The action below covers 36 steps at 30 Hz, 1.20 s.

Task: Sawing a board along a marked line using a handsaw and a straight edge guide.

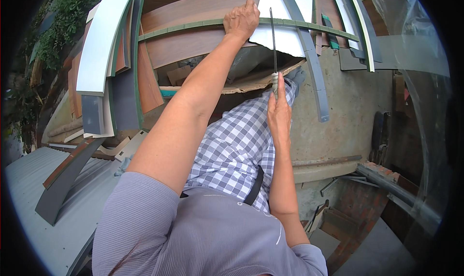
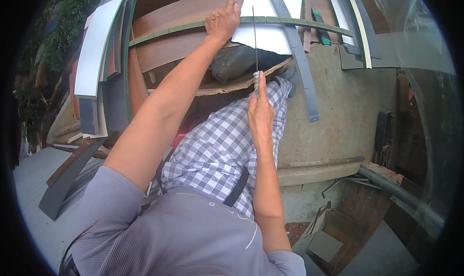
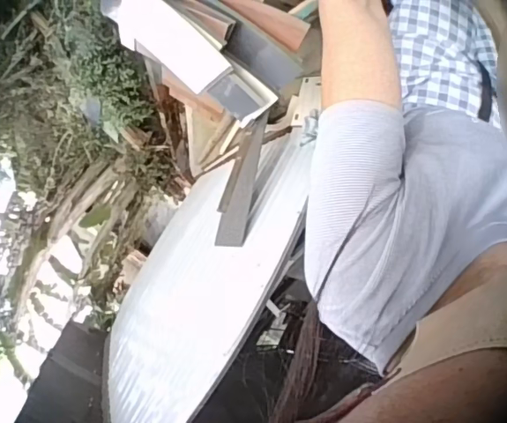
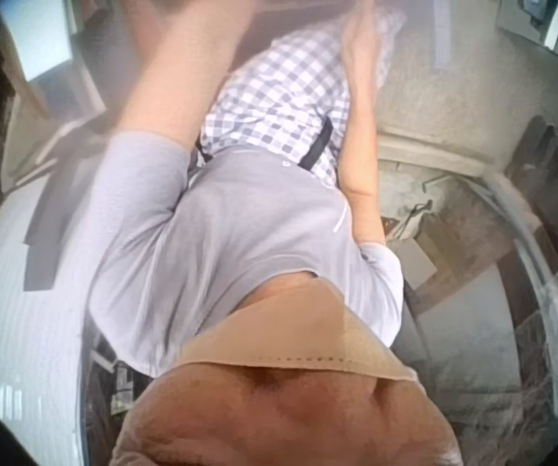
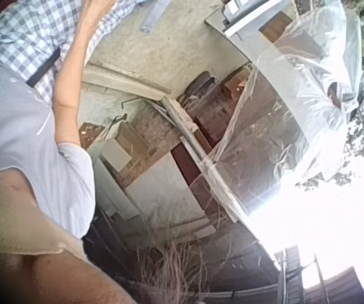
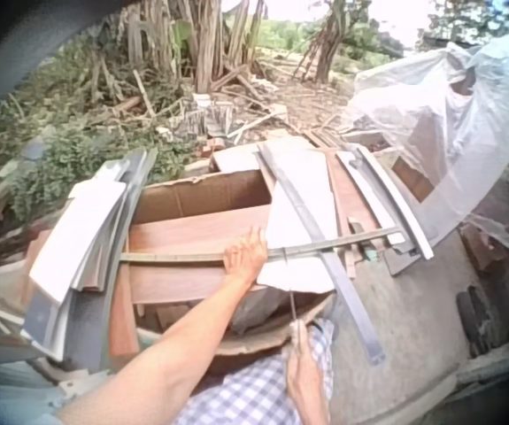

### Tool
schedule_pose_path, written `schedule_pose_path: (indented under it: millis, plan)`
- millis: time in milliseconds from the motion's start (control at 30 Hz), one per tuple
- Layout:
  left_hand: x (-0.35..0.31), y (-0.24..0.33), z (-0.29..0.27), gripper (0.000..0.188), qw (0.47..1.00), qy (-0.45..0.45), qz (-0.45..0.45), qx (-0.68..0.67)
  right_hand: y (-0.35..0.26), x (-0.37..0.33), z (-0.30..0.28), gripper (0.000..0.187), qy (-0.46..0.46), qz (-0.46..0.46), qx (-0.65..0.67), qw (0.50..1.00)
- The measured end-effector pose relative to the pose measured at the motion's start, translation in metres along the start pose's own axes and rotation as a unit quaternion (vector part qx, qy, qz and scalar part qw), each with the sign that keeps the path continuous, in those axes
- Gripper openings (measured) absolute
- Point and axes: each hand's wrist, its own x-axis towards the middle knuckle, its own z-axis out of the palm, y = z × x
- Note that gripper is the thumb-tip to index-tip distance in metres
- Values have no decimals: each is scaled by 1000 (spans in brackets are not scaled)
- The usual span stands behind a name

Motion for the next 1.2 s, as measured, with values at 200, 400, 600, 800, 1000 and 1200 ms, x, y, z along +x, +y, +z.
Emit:
schedule_pose_path:
  millis: [200, 400, 600, 800, 1000, 1200]
  plan:
    - [2, -1, 1, 18, 1000, -11, 1, -1, -1, 16, -4, 62, 8, -16, -19, 1000]
    - [2, 3, 1, 19, 1000, -4, 5, -3, -31, 90, -5, 59, 2, -35, -28, 999]
    - [-1, 3, -1, 19, 999, -37, -14, 19, -14, 45, -1, 59, -12, 16, -16, 1000]
    - [0, -3, -1, 22, 1000, -28, -10, -10, 5, -14, 3, 60, 11, -7, 19, 1000]
    - [0, 0, 3, 23, 1000, -13, -1, -8, -24, 66, -5, 60, -8, -3, -26, 1000]
    - [0, 1, 1, 22, 1000, -10, 0, -3, -31, 80, 0, 59, 2, -23, -32, 999]
